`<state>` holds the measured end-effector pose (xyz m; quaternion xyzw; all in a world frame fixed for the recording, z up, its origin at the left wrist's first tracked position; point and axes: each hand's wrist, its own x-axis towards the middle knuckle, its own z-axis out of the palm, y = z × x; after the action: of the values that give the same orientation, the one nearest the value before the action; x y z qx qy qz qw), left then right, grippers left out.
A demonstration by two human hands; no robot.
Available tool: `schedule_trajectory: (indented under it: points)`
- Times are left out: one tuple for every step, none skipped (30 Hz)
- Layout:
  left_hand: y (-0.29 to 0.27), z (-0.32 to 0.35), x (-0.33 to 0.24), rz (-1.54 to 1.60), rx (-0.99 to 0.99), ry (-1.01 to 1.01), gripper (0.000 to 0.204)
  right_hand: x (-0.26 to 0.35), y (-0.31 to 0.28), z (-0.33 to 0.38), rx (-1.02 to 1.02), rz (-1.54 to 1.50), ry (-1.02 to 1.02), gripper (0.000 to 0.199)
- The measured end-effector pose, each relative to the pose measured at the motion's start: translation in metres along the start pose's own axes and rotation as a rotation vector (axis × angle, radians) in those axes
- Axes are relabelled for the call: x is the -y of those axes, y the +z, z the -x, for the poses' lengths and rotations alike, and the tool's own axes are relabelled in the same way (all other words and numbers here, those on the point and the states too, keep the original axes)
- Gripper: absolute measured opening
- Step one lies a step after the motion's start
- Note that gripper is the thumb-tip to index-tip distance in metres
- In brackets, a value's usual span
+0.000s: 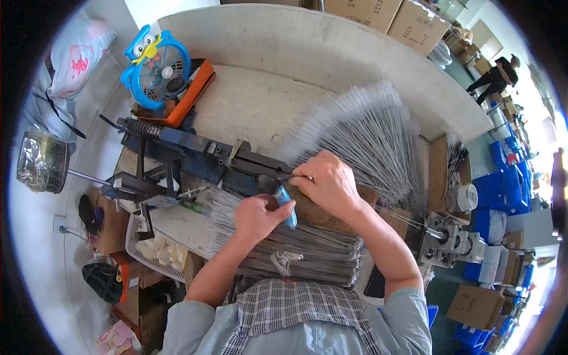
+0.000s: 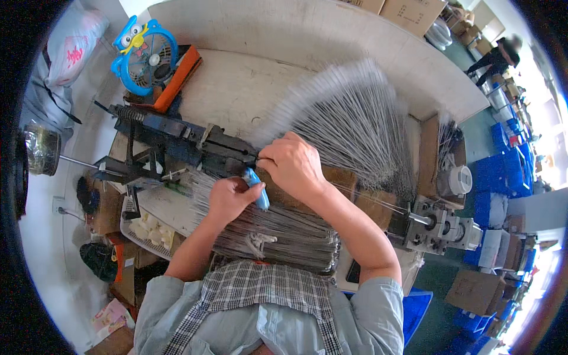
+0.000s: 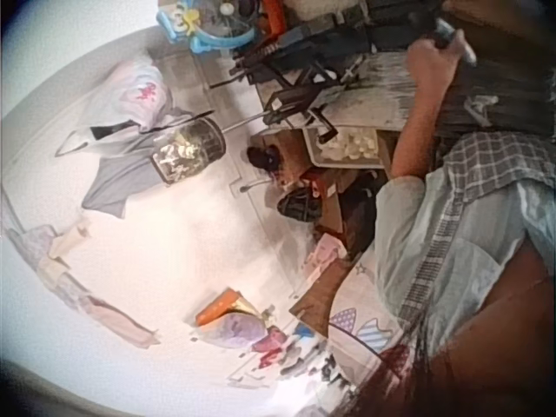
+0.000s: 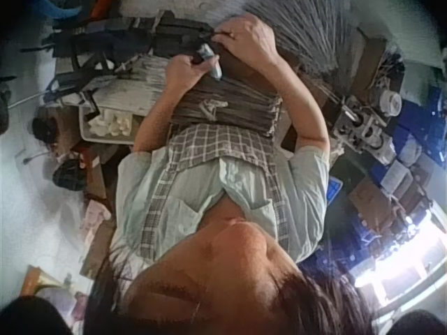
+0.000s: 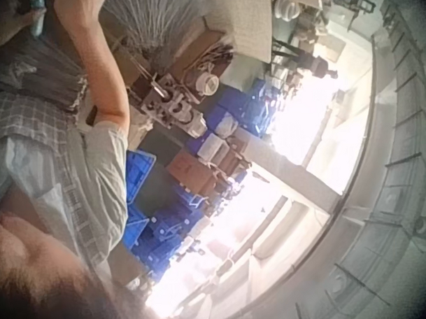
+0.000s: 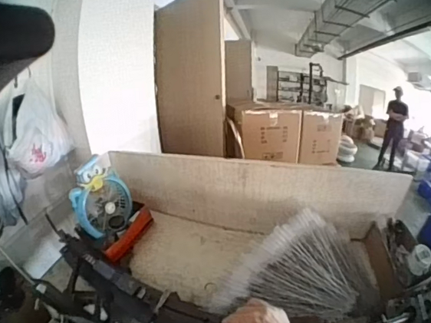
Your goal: The person places bristle fibers between metal wires clamped in a machine and operates the twisting mechanism to form small wire brushes repeatedly.
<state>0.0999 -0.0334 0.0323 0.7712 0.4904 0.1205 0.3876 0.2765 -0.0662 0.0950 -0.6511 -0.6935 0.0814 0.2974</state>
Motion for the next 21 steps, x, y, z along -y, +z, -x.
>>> schedule_trajectory:
  points:
    - [0.007, -0.006, 0.01, 0.23, -0.001, -0.013, 0.045, -0.002, 0.0, -0.001, -0.06, -0.01, -0.063, 0.014]
    - [0.012, -0.009, 0.017, 0.459, -0.002, -0.024, 0.043, 0.0, -0.005, 0.001, -0.065, -0.02, -0.068, 0.014]
    - [0.014, -0.008, 0.015, 0.45, -0.004, -0.027, 0.043, 0.004, -0.012, 0.008, -0.114, -0.003, -0.105, 0.014]
    - [0.019, -0.005, 0.01, 0.683, -0.014, -0.015, 0.038, 0.006, -0.017, 0.017, -0.164, 0.015, -0.14, 0.014]
    - [0.023, -0.003, 0.005, 0.916, -0.025, -0.002, 0.034, 0.003, -0.018, 0.03, -0.168, 0.007, -0.14, 0.014]
    - [0.026, -0.002, -0.002, 0.908, -0.025, -0.003, 0.034, -0.002, -0.02, 0.045, -0.081, -0.041, -0.138, 0.014]
    - [0.029, 0.001, -0.009, 1.121, 0.04, -0.095, 0.028, -0.006, -0.018, 0.057, 0.007, -0.092, -0.136, 0.015]
    - [0.031, 0.001, -0.013, 1.333, 0.105, -0.192, 0.024, -0.01, -0.011, 0.067, 0.003, -0.1, -0.135, 0.015]
    - [0.032, 0.001, -0.015, 1.324, 0.105, -0.194, 0.024, -0.016, -0.003, 0.076, 0.05, -0.104, -0.076, 0.017]
    - [0.034, 0.0, -0.014, 1.041, 0.067, -0.128, 0.02, -0.021, 0.005, 0.08, 0.1, -0.11, -0.022, 0.019]
    - [0.036, -0.002, -0.012, 0.757, 0.03, -0.065, 0.017, -0.024, 0.013, 0.076, 0.099, -0.12, -0.024, 0.019]
    - [0.038, -0.006, 0.002, 0.469, -0.074, -0.057, 0.02, -0.023, 0.02, 0.066, -0.002, -0.115, 0.003, 0.019]
    - [0.034, -0.006, -0.002, 0.465, -0.072, -0.063, 0.02, -0.027, 0.026, 0.059, -0.104, -0.104, 0.037, 0.02]
    - [0.028, -0.004, -0.008, 0.417, -0.047, 0.0, 0.021, -0.034, 0.032, 0.056, -0.11, -0.041, 0.066, 0.019]
    - [0.02, -0.006, -0.01, 0.364, -0.036, 0.064, 0.023, -0.036, 0.037, 0.054, -0.109, -0.053, 0.054, 0.019]
    - [0.016, -0.008, -0.002, 0.295, 0.058, 0.131, 0.023, -0.038, 0.041, 0.055, -0.03, -0.016, 0.048, 0.018]
    - [0.012, -0.009, 0.004, 0.291, 0.039, 0.123, 0.023, -0.039, 0.043, 0.055, 0.05, 0.023, 0.041, 0.018]
    - [0.009, -0.005, 0.01, 0.397, 0.01, 0.084, 0.025, -0.032, 0.037, 0.057, 0.066, 0.006, 0.028, 0.017]
    - [0.005, -0.002, 0.017, 0.5, -0.03, 0.046, 0.028, -0.029, 0.033, 0.06, 0.078, -0.01, -0.003, 0.017]
    - [-0.002, 0.001, 0.025, 0.669, -0.085, 0.039, 0.027, -0.028, 0.029, 0.063, 0.086, -0.024, 0.026, 0.017]
    - [-0.011, 0.001, 0.033, 0.669, -0.111, 0.032, 0.027, -0.029, 0.024, 0.064, 0.089, -0.03, 0.064, 0.017]
